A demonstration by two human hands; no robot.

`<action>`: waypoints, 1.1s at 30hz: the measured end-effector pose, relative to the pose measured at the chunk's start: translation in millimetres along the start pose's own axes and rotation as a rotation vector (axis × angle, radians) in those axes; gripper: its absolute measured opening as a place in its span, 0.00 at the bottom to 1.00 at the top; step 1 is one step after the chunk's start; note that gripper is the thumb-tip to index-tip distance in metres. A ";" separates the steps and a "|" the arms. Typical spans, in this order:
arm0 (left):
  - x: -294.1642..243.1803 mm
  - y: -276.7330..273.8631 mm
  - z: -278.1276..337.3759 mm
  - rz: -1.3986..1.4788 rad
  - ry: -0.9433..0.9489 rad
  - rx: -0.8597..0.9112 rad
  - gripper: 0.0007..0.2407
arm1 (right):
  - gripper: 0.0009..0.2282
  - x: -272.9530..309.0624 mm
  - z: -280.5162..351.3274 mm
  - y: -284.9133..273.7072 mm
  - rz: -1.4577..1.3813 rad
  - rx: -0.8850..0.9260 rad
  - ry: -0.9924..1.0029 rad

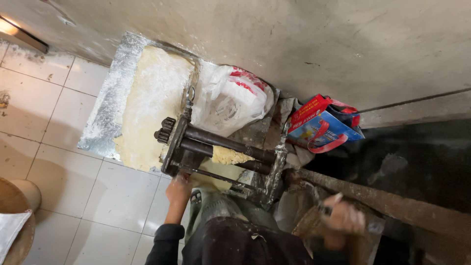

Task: The person feeds dough through a manual press by turning a crank handle, then folds the resulting sheet and applies flour to the surface while it rests on a metal table.

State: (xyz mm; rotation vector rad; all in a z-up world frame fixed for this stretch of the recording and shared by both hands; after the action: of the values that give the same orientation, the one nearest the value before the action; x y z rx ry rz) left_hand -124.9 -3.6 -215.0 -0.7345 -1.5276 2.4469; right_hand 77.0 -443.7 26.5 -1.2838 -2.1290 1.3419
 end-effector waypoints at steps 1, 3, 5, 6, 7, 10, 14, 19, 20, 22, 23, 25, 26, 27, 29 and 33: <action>-6.7 -4.0 -6.9 -0.038 -0.009 0.022 0.11 | 0.12 -10.4 -23.5 11.3 0.068 -0.171 -0.019; -30.8 -8.0 -16.3 0.157 0.140 -0.076 0.11 | 0.16 -31.0 -74.0 50.3 0.146 -0.487 -0.059; -56.8 -4.9 -25.7 0.481 0.327 -0.243 0.11 | 0.21 -37.9 -117.4 111.7 0.124 -0.528 -0.046; -67.8 3.2 -31.7 0.577 0.356 -0.287 0.11 | 0.14 -34.2 -125.5 145.5 0.049 -0.316 0.013; -74.0 16.4 -40.8 0.521 0.267 -0.186 0.14 | 0.10 -25.2 -124.3 176.8 -0.024 -0.101 0.065; -100.4 39.4 -68.1 0.686 0.380 -0.180 0.18 | 0.10 4.2 -88.4 234.5 -0.219 0.512 0.051; -108.4 50.5 -63.1 1.085 0.556 -0.153 0.23 | 0.15 10.4 -43.4 256.5 -0.267 1.051 0.155; -97.0 37.5 -56.2 0.943 0.452 0.278 0.19 | 0.13 3.1 -45.9 259.2 -0.312 0.746 0.095; -92.2 38.0 -55.9 0.893 0.394 0.367 0.19 | 0.12 7.5 -34.7 254.2 -0.347 0.617 0.059; -82.5 37.3 -59.5 1.098 0.161 0.479 0.12 | 0.11 23.6 -5.4 237.9 -0.539 0.395 0.095; -76.7 36.3 -62.3 1.192 0.038 0.531 0.10 | 0.14 31.5 10.3 226.4 -0.816 0.313 0.230; -77.2 31.2 -81.3 1.314 -0.130 0.599 0.11 | 0.13 54.7 54.4 205.3 -0.474 0.568 0.249; -82.4 31.0 -87.6 1.320 -0.092 0.592 0.10 | 0.14 61.9 67.2 191.0 -0.291 0.691 0.257; -88.7 31.4 -95.8 1.293 0.002 0.574 0.09 | 0.12 74.1 81.4 165.2 -0.202 0.690 0.033; -90.4 38.7 -103.4 1.155 0.311 0.478 0.08 | 0.21 77.4 114.1 116.8 -0.246 0.963 0.428; -79.8 61.4 -99.4 1.397 0.156 0.565 0.07 | 0.18 52.9 98.2 17.0 -0.210 0.846 0.390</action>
State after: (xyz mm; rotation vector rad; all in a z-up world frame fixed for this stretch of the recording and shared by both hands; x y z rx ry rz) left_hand -0.3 16.4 -278.9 -2.2427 0.0002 3.1640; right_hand -7.5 -452.6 -47.7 -0.8357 -1.1694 1.4914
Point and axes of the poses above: each hand's wrist, its own z-axis away from the middle knuckle, its own y-axis out of the palm, x = y × z, the point moved 3 cm from there along -z, towards the middle knuckle, and after that the axes turned 7 degrees about -x, right-handed, at the moved point
